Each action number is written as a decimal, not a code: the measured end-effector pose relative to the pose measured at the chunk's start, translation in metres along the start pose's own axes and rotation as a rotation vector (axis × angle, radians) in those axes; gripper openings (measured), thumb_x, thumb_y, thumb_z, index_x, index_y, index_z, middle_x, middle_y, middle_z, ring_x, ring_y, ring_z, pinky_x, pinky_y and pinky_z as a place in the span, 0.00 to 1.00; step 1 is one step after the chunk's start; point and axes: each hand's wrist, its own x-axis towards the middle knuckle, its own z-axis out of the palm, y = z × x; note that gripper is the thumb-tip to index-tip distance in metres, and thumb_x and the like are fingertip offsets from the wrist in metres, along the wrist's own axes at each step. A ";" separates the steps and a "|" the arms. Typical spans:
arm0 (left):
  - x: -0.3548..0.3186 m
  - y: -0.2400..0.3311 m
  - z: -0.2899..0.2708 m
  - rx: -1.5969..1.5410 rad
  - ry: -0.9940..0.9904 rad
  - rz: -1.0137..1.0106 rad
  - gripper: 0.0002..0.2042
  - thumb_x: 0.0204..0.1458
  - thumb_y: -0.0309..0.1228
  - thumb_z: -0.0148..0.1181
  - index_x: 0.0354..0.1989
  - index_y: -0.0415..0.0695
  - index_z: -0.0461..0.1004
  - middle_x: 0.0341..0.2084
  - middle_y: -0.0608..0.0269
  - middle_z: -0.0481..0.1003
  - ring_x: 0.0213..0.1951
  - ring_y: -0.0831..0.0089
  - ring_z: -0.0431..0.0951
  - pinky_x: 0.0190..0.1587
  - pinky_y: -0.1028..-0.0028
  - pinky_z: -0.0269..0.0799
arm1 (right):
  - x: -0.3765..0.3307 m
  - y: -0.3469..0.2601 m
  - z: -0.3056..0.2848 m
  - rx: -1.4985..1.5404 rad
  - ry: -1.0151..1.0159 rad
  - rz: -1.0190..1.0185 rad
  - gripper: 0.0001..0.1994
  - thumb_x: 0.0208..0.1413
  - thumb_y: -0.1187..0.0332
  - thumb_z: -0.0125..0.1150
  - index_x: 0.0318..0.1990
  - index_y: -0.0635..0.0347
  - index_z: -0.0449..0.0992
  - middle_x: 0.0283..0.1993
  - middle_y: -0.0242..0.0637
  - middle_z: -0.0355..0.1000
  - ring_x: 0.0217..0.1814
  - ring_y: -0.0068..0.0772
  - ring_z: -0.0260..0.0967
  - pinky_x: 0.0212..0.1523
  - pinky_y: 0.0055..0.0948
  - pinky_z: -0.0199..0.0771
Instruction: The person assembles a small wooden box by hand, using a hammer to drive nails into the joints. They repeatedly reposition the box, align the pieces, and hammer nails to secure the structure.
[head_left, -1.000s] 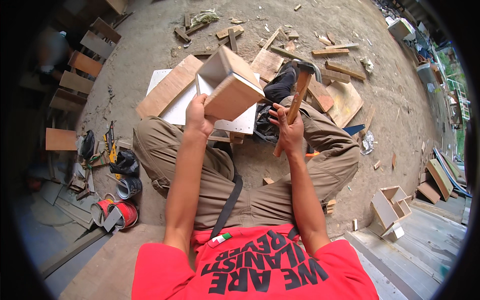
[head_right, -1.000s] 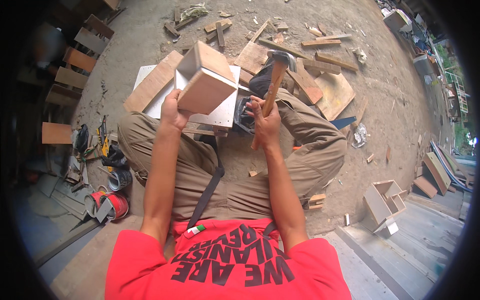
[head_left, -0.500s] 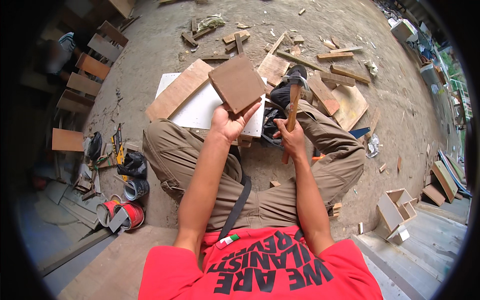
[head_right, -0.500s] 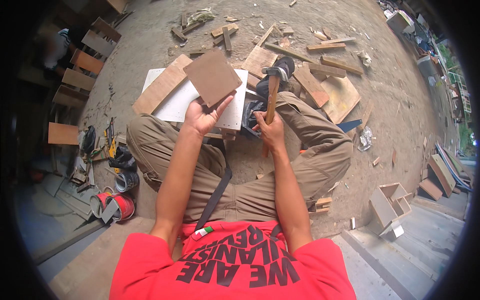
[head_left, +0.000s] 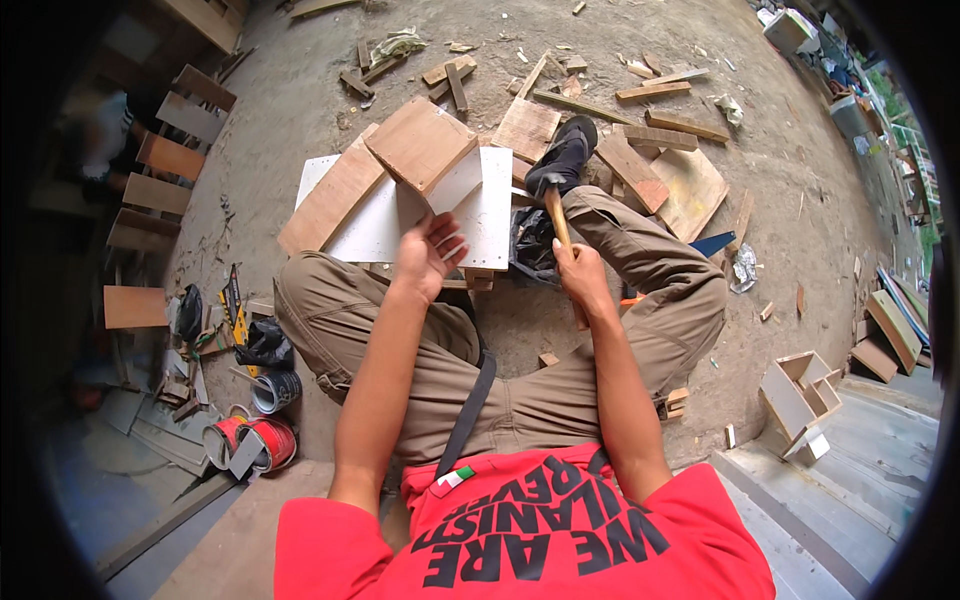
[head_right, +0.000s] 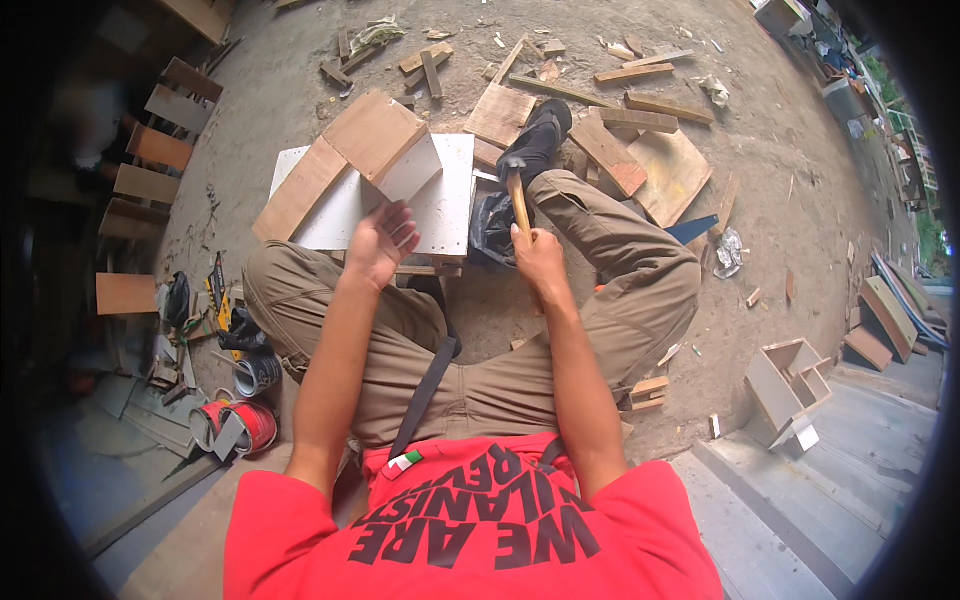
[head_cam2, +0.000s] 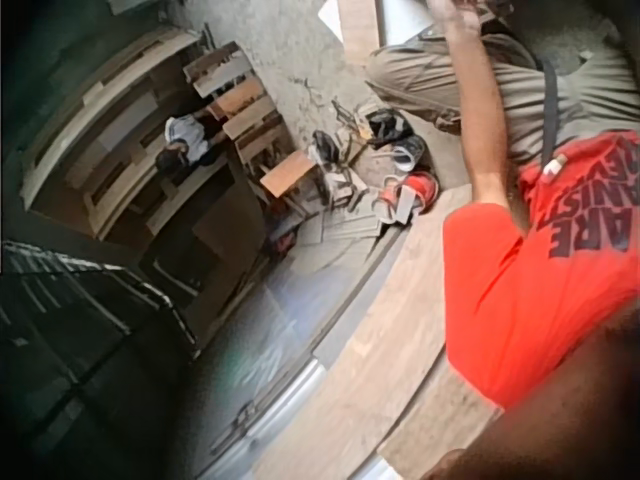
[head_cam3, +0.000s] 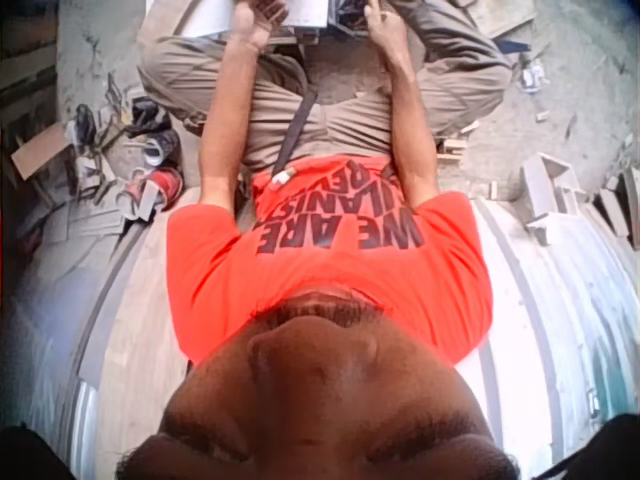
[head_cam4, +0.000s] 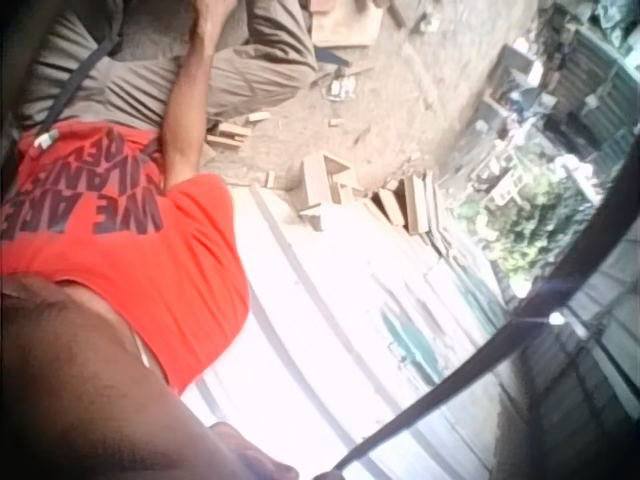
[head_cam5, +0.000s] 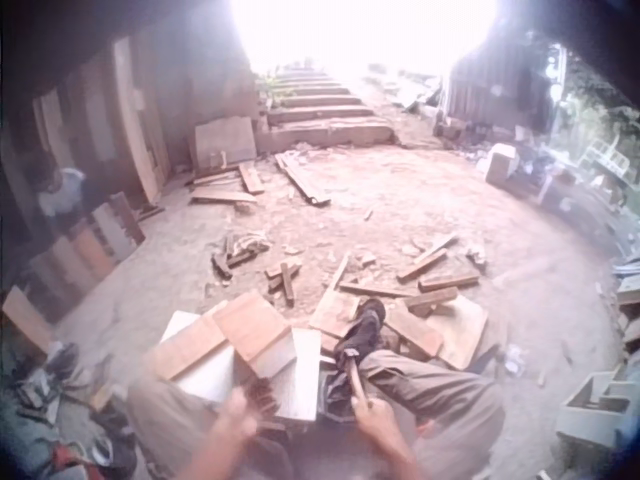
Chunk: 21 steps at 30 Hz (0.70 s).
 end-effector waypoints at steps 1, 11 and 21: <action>0.002 0.004 -0.004 0.020 0.049 0.039 0.22 0.68 0.49 0.43 0.50 0.43 0.73 0.38 0.58 0.77 0.40 0.65 0.76 0.45 0.60 0.75 | -0.003 0.006 0.000 0.002 -0.012 0.015 0.24 0.63 0.51 0.58 0.33 0.70 0.78 0.27 0.55 0.77 0.35 0.57 0.78 0.38 0.47 0.74; 0.000 0.019 0.032 0.546 -0.060 0.845 0.32 0.58 0.49 0.67 0.58 0.34 0.66 0.53 0.56 0.73 0.55 0.72 0.72 0.60 0.73 0.65 | -0.024 0.101 0.088 0.204 0.200 0.311 0.14 0.62 0.65 0.57 0.36 0.69 0.65 0.22 0.41 0.69 0.16 0.35 0.70 0.16 0.37 0.69; 0.018 0.011 0.025 0.450 -0.101 0.855 0.25 0.65 0.45 0.59 0.58 0.35 0.67 0.52 0.63 0.74 0.54 0.77 0.71 0.61 0.76 0.61 | 0.022 0.090 0.096 -0.522 0.501 0.354 0.23 0.54 0.66 0.62 0.55 0.71 0.70 0.52 0.60 0.72 0.57 0.56 0.71 0.59 0.44 0.70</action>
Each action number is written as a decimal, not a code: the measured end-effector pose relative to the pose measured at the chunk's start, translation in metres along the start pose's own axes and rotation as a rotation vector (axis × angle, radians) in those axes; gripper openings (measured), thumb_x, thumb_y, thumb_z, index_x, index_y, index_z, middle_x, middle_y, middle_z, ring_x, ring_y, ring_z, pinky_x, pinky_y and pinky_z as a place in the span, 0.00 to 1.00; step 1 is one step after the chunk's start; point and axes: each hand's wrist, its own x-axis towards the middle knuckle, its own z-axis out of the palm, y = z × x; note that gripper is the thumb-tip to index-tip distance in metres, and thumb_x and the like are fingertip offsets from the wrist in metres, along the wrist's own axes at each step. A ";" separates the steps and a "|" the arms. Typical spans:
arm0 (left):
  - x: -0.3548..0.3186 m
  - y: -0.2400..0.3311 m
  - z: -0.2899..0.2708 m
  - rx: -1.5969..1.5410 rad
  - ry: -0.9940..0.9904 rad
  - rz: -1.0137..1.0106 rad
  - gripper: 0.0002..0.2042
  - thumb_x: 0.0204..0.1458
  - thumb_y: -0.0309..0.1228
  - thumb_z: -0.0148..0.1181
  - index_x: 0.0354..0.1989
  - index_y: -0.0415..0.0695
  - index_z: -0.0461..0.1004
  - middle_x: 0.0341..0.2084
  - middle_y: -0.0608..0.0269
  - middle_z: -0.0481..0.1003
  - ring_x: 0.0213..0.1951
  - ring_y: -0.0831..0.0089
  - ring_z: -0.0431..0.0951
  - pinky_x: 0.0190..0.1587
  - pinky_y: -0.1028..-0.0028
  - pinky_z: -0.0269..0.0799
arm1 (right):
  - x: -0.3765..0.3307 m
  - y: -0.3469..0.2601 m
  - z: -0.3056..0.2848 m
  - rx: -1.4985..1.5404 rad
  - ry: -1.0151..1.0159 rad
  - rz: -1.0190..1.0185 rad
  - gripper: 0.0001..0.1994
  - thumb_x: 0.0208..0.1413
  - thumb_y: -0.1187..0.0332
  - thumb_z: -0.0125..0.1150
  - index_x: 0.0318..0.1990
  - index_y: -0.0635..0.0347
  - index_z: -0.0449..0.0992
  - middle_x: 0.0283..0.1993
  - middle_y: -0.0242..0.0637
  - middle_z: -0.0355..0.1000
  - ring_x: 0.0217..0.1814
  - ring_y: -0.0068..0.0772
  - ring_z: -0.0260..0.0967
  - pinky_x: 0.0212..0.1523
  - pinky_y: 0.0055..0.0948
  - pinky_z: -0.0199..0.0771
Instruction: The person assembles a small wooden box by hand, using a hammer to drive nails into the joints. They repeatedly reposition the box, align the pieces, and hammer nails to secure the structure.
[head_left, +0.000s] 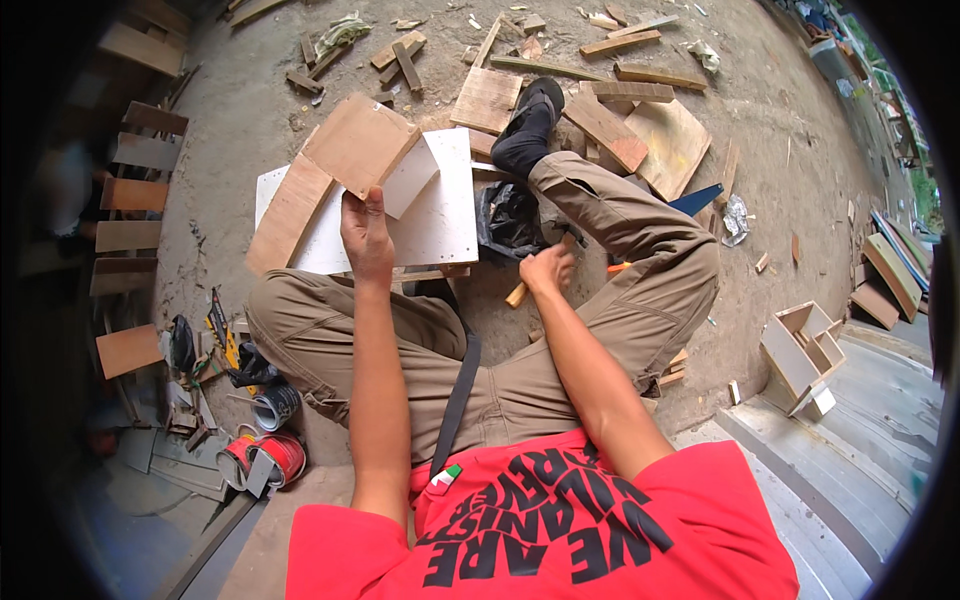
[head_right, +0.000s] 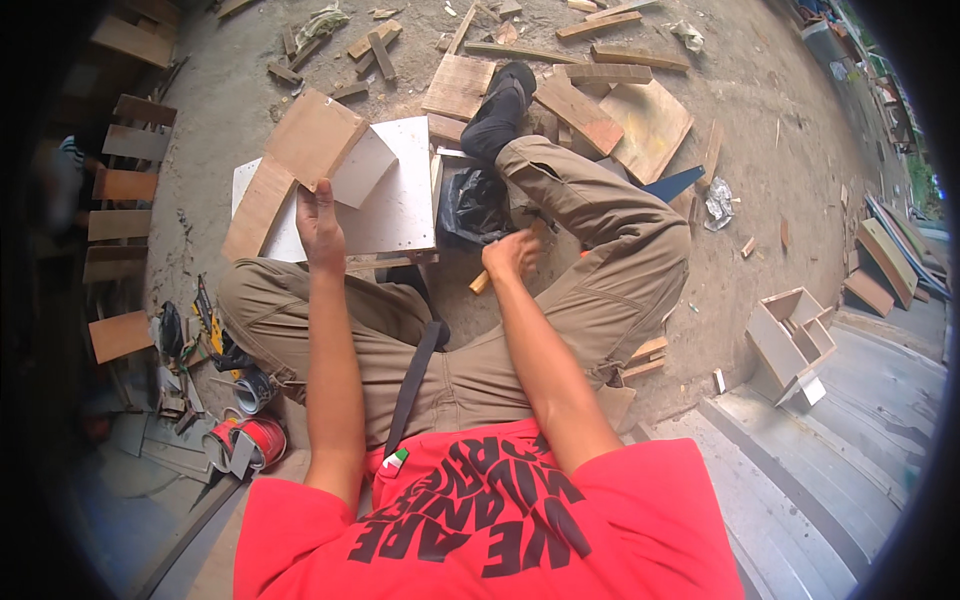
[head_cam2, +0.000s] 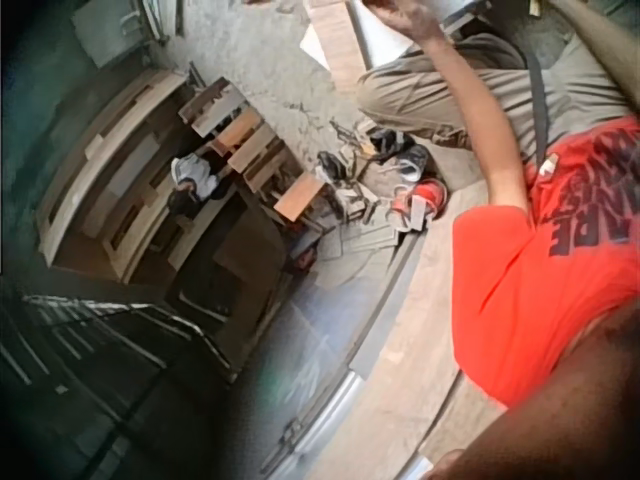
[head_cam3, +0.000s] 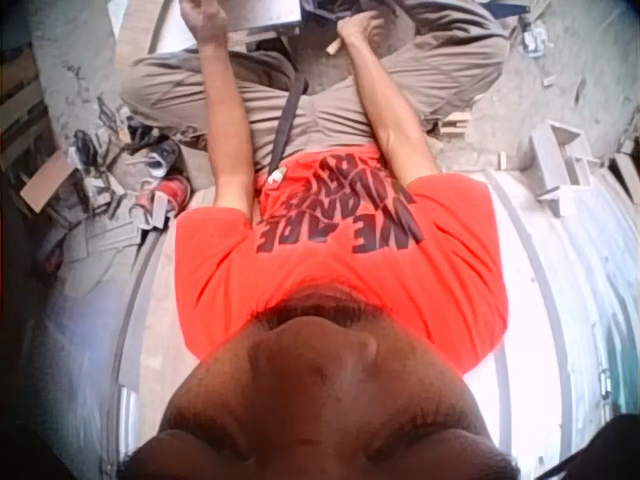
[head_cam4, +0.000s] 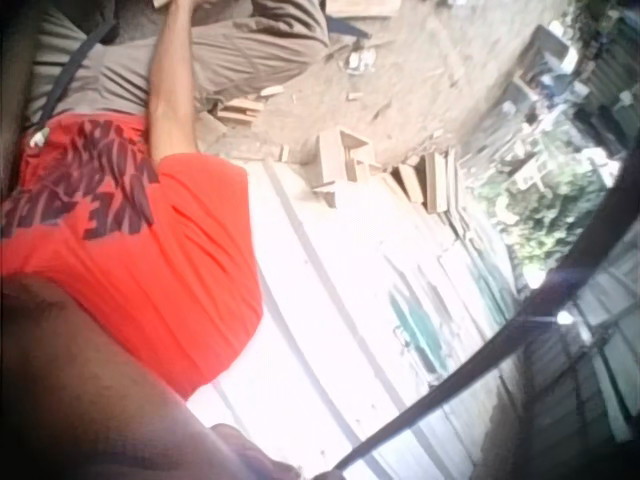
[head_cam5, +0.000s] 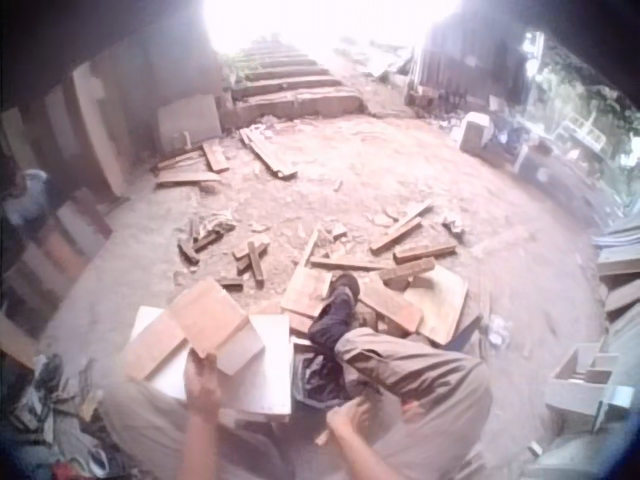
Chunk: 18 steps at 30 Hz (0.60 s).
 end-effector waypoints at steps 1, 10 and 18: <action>-0.001 0.000 -0.011 0.019 -0.015 -0.035 0.25 0.65 0.46 0.59 0.58 0.36 0.67 0.52 0.63 0.74 0.54 0.77 0.71 0.61 0.76 0.61 | -0.009 -0.010 -0.014 -0.056 0.099 -0.115 0.23 0.54 0.67 0.62 0.56 0.69 0.70 0.54 0.59 0.71 0.59 0.57 0.70 0.61 0.43 0.70; 0.017 -0.019 -0.009 0.053 -0.077 -0.066 0.32 0.68 0.56 0.43 0.64 0.37 0.62 0.58 0.61 0.68 0.61 0.74 0.65 0.65 0.71 0.56 | 0.086 -0.018 0.066 0.243 -0.213 -0.460 0.11 0.53 0.77 0.54 0.43 0.66 0.78 0.47 0.57 0.74 0.52 0.60 0.73 0.54 0.49 0.75; 0.008 -0.052 -0.032 0.268 0.040 -0.114 0.37 0.68 0.61 0.32 0.66 0.34 0.58 0.61 0.56 0.65 0.63 0.70 0.62 0.66 0.69 0.55 | 0.089 -0.036 0.063 0.196 -0.324 -0.405 0.14 0.58 0.64 0.61 0.50 0.56 0.80 0.45 0.55 0.79 0.49 0.59 0.77 0.50 0.49 0.78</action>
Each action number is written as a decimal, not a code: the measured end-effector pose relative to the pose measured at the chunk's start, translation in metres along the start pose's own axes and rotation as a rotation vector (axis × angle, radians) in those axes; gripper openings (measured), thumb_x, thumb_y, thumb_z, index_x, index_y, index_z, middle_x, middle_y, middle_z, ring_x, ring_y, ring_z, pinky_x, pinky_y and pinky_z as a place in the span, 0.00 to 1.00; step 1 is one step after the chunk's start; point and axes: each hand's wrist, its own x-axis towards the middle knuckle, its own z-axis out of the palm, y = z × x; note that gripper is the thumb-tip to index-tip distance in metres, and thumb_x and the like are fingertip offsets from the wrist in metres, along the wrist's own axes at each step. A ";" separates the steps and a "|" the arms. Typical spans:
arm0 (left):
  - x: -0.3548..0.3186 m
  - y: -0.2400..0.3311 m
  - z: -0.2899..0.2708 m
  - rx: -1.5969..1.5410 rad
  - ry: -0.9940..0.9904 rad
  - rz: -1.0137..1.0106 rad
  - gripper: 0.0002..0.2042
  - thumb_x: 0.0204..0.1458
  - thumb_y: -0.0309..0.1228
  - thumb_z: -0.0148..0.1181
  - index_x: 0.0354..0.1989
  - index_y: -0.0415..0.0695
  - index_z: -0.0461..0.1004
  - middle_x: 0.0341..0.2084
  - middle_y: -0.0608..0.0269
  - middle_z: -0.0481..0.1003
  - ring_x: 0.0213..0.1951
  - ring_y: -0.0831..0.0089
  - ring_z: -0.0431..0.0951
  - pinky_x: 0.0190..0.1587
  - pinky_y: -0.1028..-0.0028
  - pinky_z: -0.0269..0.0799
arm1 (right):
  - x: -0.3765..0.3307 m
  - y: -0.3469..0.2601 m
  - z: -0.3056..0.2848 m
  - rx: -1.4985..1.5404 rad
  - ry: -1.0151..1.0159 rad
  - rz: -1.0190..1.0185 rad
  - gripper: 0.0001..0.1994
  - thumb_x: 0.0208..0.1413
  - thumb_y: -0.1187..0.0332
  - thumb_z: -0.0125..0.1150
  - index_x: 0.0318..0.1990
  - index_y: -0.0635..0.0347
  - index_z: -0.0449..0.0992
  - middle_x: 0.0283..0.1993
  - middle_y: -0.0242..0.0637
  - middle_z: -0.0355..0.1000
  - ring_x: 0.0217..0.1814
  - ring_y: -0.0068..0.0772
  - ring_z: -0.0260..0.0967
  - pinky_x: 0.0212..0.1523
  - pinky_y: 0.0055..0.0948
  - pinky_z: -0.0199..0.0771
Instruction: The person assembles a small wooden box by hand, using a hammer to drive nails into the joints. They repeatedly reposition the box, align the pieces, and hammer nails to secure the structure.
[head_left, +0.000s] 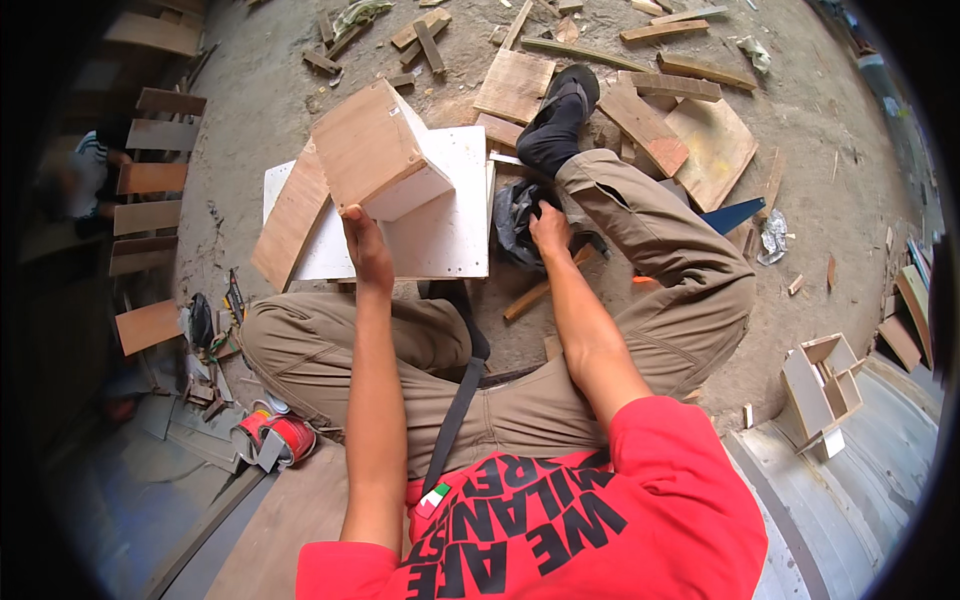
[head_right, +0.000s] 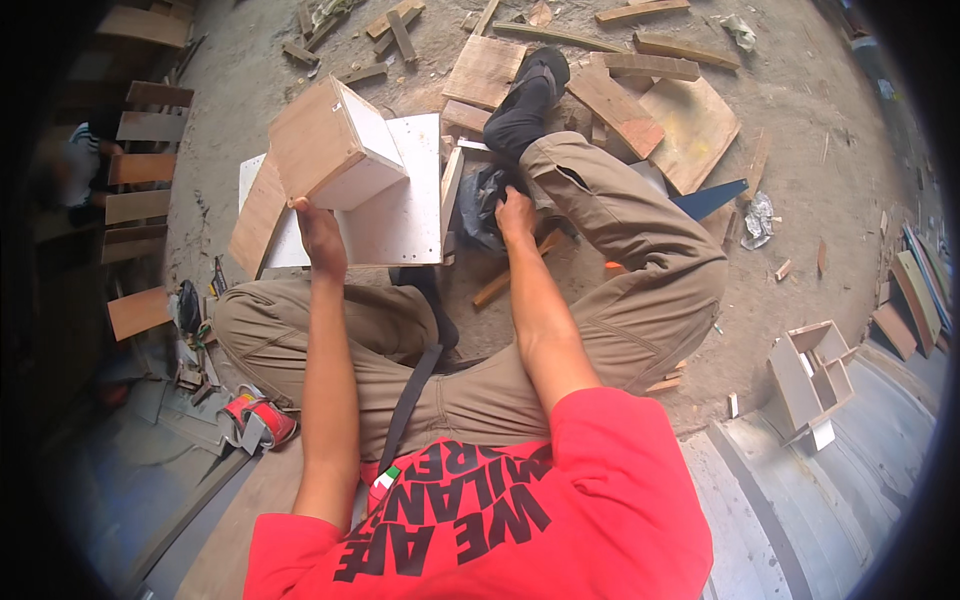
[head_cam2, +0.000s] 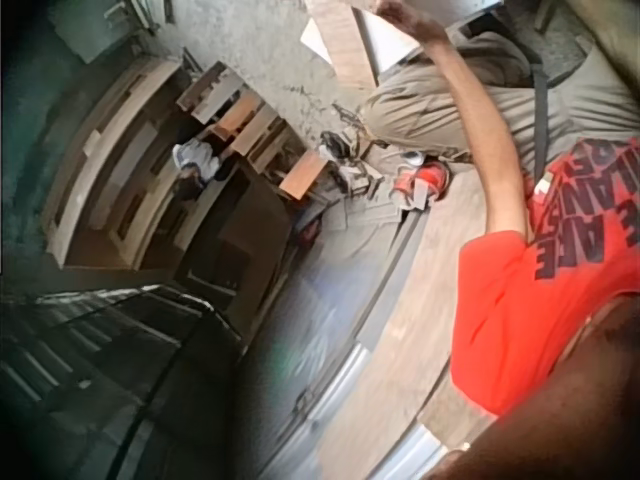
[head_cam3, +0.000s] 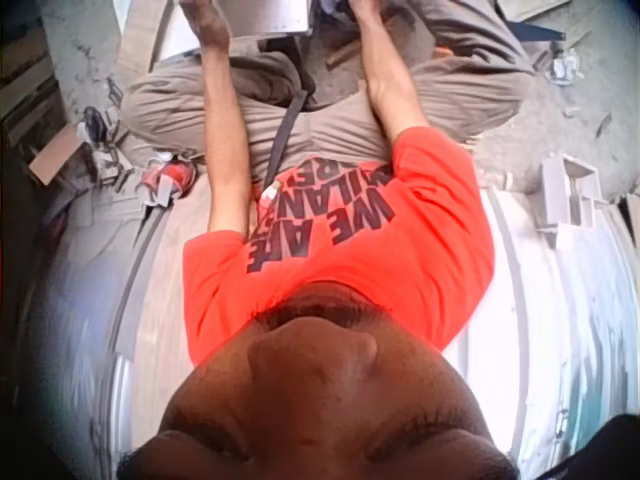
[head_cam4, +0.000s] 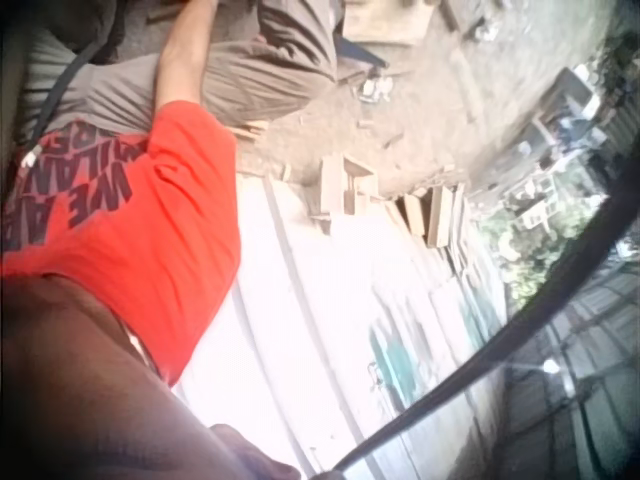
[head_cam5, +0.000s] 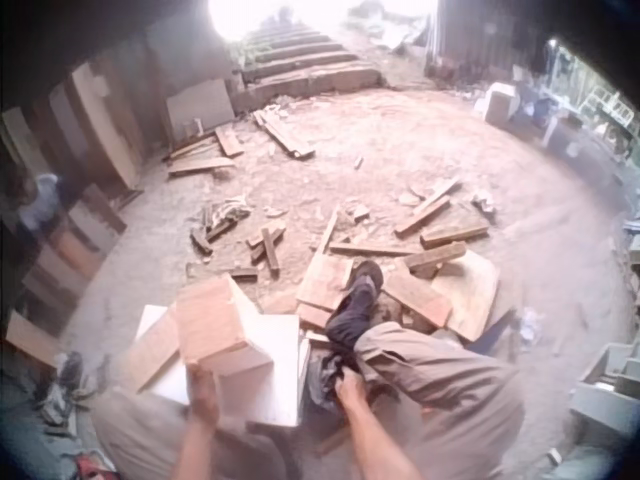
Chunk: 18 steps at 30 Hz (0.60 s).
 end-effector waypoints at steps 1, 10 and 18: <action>0.003 -0.005 -0.003 0.025 0.013 -0.032 0.38 0.68 0.61 0.31 0.66 0.34 0.58 0.61 0.56 0.65 0.63 0.70 0.63 0.66 0.69 0.56 | 0.001 0.002 0.003 -0.019 -0.010 0.004 0.14 0.57 0.64 0.62 0.50 0.55 0.80 0.45 0.54 0.79 0.49 0.59 0.77 0.49 0.50 0.77; 0.005 0.025 0.015 -0.042 -0.036 0.067 0.48 0.62 0.70 0.29 0.70 0.32 0.53 0.66 0.51 0.61 0.68 0.65 0.60 0.70 0.64 0.52 | 0.002 0.018 0.020 -0.012 0.069 -0.006 0.09 0.57 0.67 0.62 0.42 0.59 0.79 0.41 0.54 0.78 0.46 0.62 0.76 0.46 0.54 0.76; 0.010 0.020 -0.001 0.043 -0.127 0.095 0.49 0.61 0.71 0.30 0.73 0.34 0.49 0.69 0.50 0.58 0.71 0.65 0.55 0.73 0.63 0.49 | 0.005 0.015 0.009 0.162 0.050 0.107 0.12 0.53 0.63 0.61 0.41 0.61 0.79 0.43 0.56 0.78 0.48 0.61 0.76 0.49 0.52 0.75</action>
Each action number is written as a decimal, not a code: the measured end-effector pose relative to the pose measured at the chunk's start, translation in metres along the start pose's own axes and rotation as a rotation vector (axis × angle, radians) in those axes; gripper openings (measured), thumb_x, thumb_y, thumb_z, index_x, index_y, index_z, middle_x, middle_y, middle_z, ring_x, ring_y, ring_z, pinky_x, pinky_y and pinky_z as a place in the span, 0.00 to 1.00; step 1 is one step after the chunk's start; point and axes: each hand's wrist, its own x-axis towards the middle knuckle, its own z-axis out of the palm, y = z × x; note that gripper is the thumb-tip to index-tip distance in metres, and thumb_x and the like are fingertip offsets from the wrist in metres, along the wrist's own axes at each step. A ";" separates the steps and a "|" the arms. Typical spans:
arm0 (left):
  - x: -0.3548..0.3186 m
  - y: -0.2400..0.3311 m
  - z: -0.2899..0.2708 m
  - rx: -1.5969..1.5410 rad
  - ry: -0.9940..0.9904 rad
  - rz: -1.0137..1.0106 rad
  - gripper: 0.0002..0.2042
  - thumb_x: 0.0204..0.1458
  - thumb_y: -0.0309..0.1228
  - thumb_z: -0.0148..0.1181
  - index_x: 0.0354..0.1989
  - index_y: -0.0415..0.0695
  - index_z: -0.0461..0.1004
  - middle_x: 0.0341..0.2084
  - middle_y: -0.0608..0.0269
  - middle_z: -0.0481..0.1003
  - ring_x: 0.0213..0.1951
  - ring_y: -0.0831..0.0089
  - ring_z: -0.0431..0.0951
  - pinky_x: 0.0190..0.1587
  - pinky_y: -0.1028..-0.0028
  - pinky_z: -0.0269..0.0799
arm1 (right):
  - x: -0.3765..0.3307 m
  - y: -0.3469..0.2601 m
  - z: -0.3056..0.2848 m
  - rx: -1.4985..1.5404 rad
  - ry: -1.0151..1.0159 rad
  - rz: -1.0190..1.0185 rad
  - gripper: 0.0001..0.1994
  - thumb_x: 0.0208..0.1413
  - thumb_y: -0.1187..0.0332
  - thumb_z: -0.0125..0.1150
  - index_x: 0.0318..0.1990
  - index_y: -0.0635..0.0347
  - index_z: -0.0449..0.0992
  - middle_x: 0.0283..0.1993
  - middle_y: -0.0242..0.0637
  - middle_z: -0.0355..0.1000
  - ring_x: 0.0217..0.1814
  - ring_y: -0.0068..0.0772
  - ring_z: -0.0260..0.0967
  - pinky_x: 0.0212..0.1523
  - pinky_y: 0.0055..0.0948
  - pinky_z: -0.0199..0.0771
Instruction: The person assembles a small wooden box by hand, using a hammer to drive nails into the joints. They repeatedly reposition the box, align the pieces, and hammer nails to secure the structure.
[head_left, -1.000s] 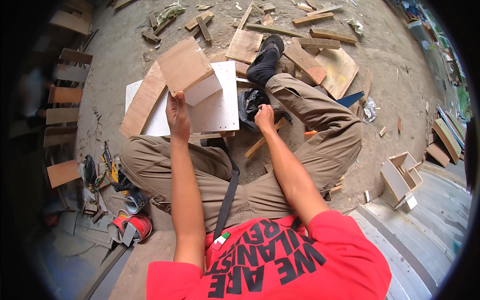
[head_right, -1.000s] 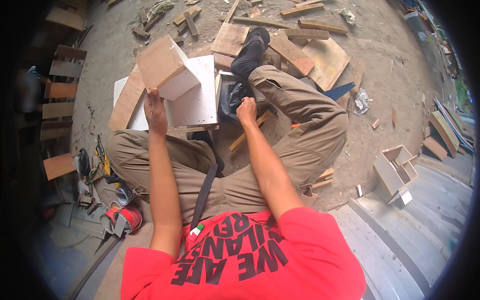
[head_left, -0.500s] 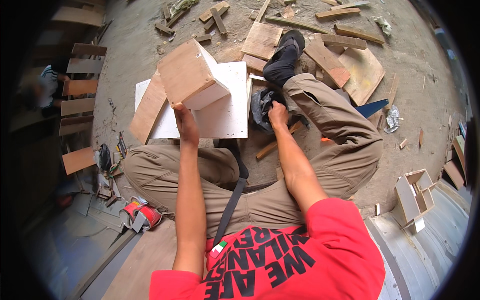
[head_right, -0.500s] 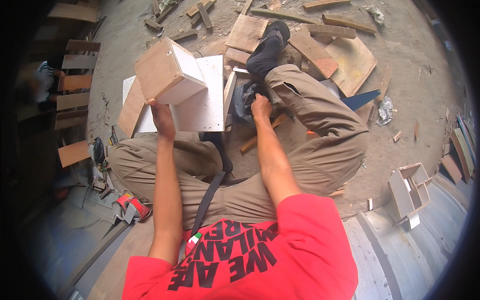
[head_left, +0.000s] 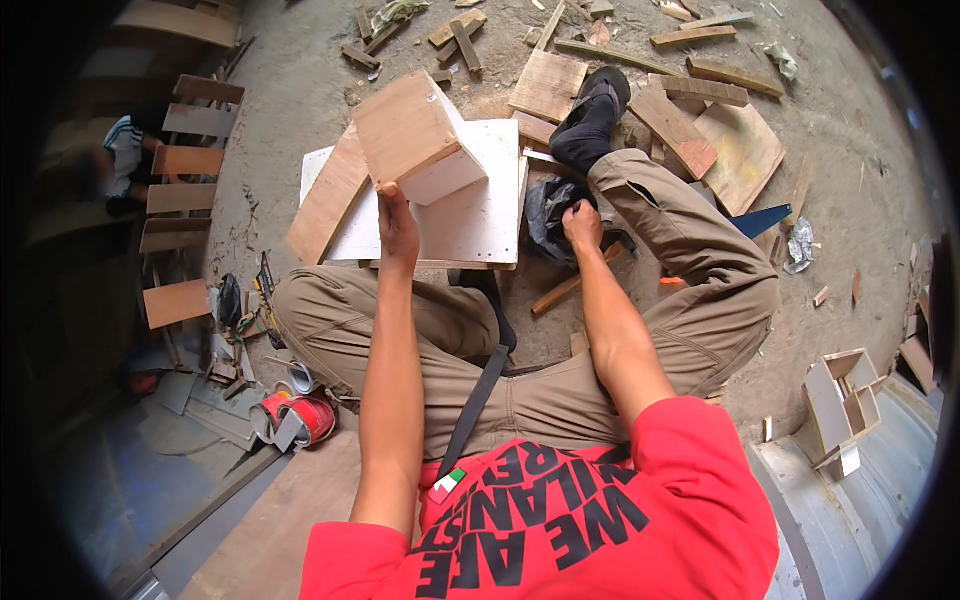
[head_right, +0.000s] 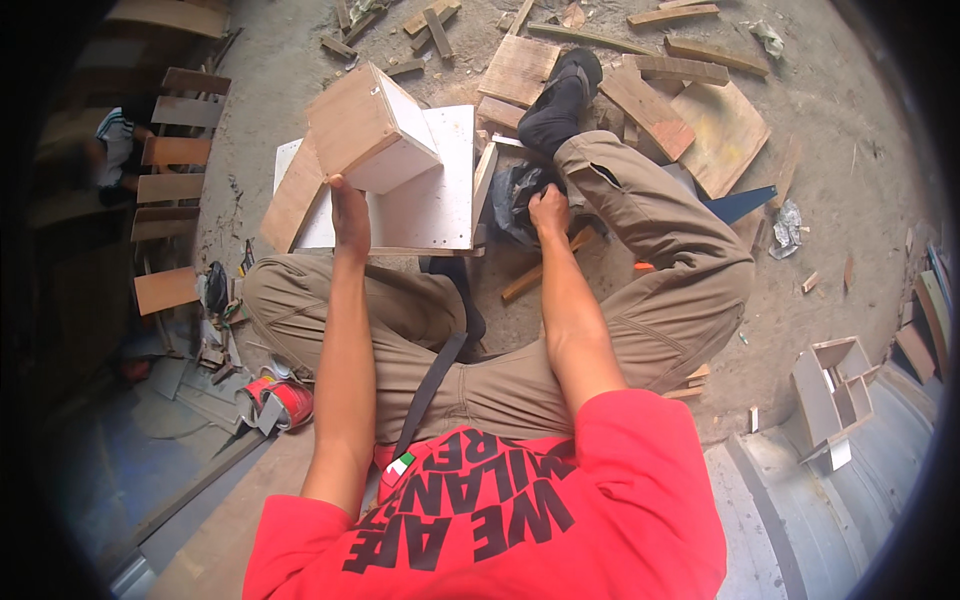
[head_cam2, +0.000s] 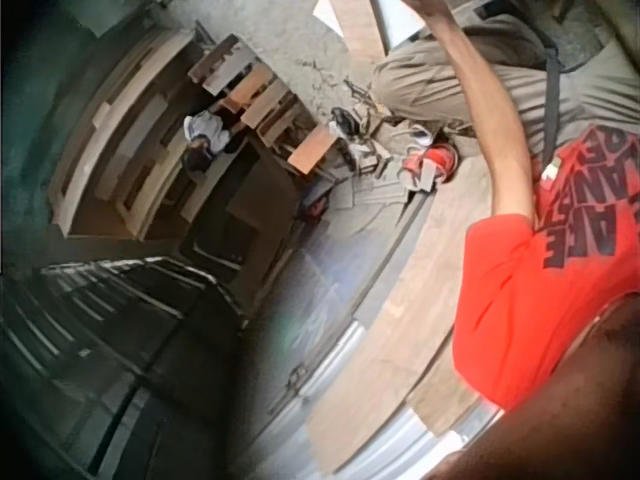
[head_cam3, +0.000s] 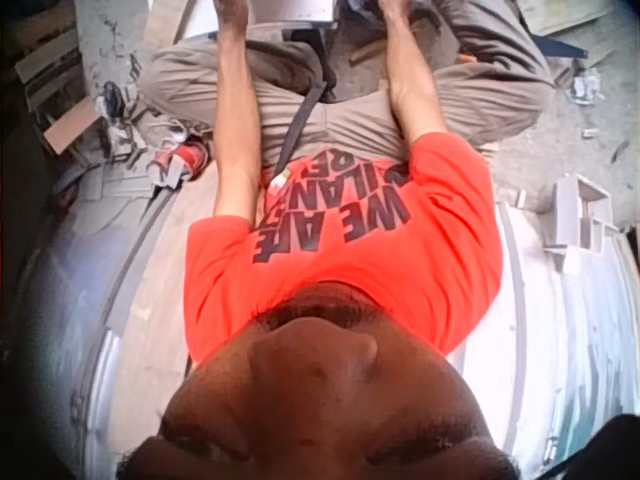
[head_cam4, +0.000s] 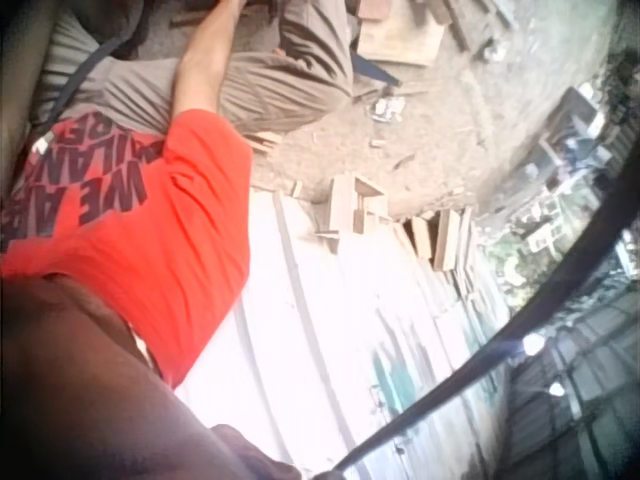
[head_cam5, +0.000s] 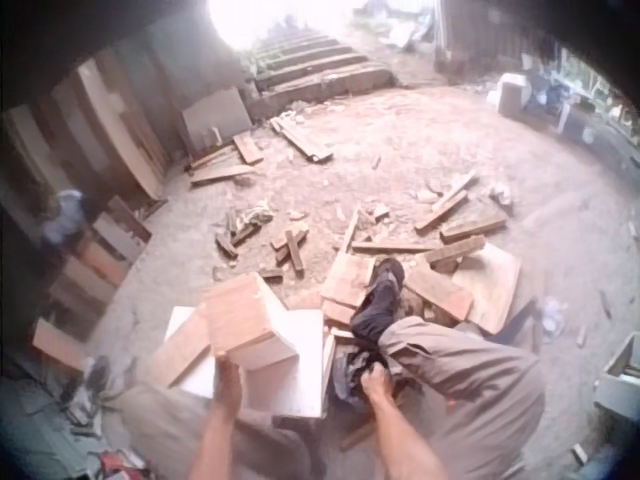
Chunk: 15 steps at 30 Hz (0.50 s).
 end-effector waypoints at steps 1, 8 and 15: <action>0.000 0.000 -0.001 -0.009 -0.006 -0.002 0.49 0.61 0.70 0.30 0.73 0.34 0.48 0.69 0.50 0.58 0.71 0.65 0.56 0.73 0.63 0.49 | 0.001 -0.001 -0.001 0.006 -0.018 0.002 0.13 0.53 0.64 0.61 0.42 0.61 0.78 0.44 0.56 0.78 0.49 0.61 0.76 0.50 0.52 0.75; -0.002 -0.008 -0.003 0.027 -0.012 -0.061 0.48 0.62 0.69 0.31 0.73 0.34 0.47 0.70 0.49 0.57 0.70 0.63 0.59 0.72 0.63 0.52 | 0.005 0.016 0.002 0.030 -0.088 0.009 0.27 0.52 0.63 0.61 0.61 0.58 0.72 0.57 0.57 0.75 0.60 0.57 0.72 0.61 0.46 0.72; -0.005 0.002 0.003 0.005 0.004 -0.032 0.51 0.59 0.72 0.32 0.73 0.34 0.48 0.69 0.49 0.57 0.69 0.63 0.60 0.72 0.62 0.53 | 0.003 0.015 0.001 0.058 -0.155 -0.096 0.28 0.52 0.60 0.65 0.62 0.56 0.74 0.59 0.58 0.73 0.62 0.58 0.71 0.62 0.45 0.71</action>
